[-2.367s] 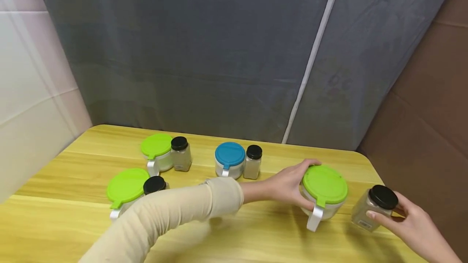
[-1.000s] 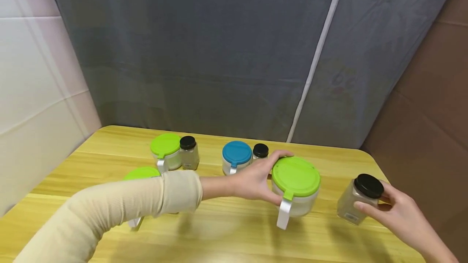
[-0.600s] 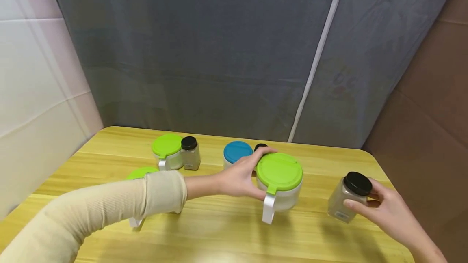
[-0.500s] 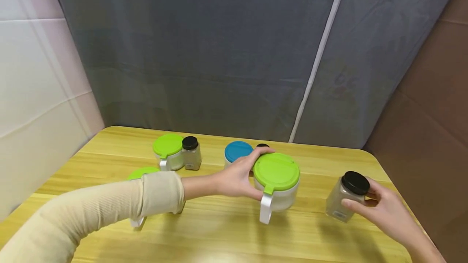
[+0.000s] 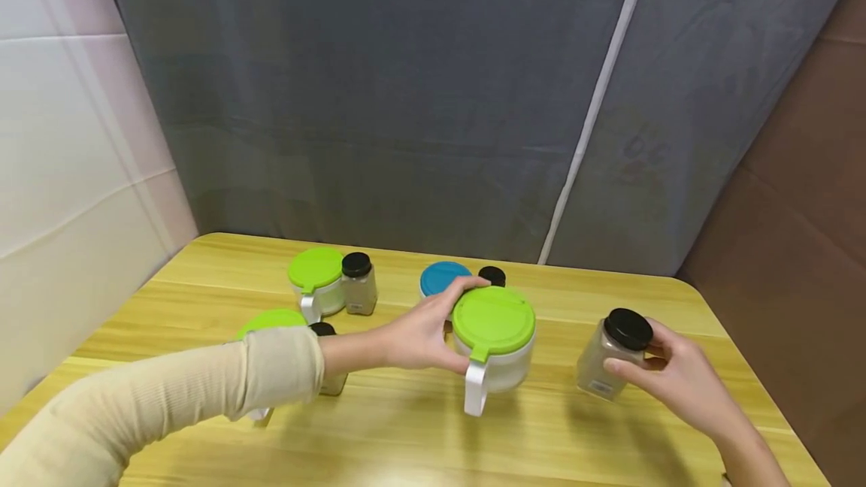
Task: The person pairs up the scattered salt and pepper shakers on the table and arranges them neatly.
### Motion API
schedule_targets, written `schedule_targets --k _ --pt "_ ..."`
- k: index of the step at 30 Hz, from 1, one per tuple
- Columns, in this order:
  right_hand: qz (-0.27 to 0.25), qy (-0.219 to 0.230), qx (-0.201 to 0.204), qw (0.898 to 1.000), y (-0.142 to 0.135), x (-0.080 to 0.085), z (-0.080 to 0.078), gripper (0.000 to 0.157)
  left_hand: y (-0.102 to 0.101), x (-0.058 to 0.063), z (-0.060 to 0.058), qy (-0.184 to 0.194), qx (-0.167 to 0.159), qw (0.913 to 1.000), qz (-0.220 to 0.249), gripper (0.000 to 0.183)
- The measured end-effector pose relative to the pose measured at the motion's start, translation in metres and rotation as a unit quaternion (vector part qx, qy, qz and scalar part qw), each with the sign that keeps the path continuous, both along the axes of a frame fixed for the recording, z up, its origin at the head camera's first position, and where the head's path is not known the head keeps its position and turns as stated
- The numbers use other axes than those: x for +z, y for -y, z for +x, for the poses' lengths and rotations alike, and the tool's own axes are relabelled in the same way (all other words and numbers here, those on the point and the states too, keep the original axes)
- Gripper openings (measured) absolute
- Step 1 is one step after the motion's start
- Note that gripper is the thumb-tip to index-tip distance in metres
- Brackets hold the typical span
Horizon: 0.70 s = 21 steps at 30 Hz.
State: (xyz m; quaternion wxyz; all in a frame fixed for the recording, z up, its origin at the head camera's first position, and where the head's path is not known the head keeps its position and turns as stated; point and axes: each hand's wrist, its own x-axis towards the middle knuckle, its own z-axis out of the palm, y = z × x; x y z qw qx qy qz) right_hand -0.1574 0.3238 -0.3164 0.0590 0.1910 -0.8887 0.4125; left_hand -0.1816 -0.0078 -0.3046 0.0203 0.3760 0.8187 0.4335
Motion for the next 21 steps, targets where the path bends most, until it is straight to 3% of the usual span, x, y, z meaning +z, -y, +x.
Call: schedule_targets --k 11,21 --pt "0.002 0.010 0.007 1.000 0.017 -0.005 -0.006 0.047 0.012 -0.008 0.005 0.040 -0.011 0.9984 0.038 0.088" --pt "-0.004 0.002 0.024 1.000 0.028 -0.010 -0.006 0.045 0.022 -0.022 0.007 0.032 0.001 0.9991 0.028 0.087"
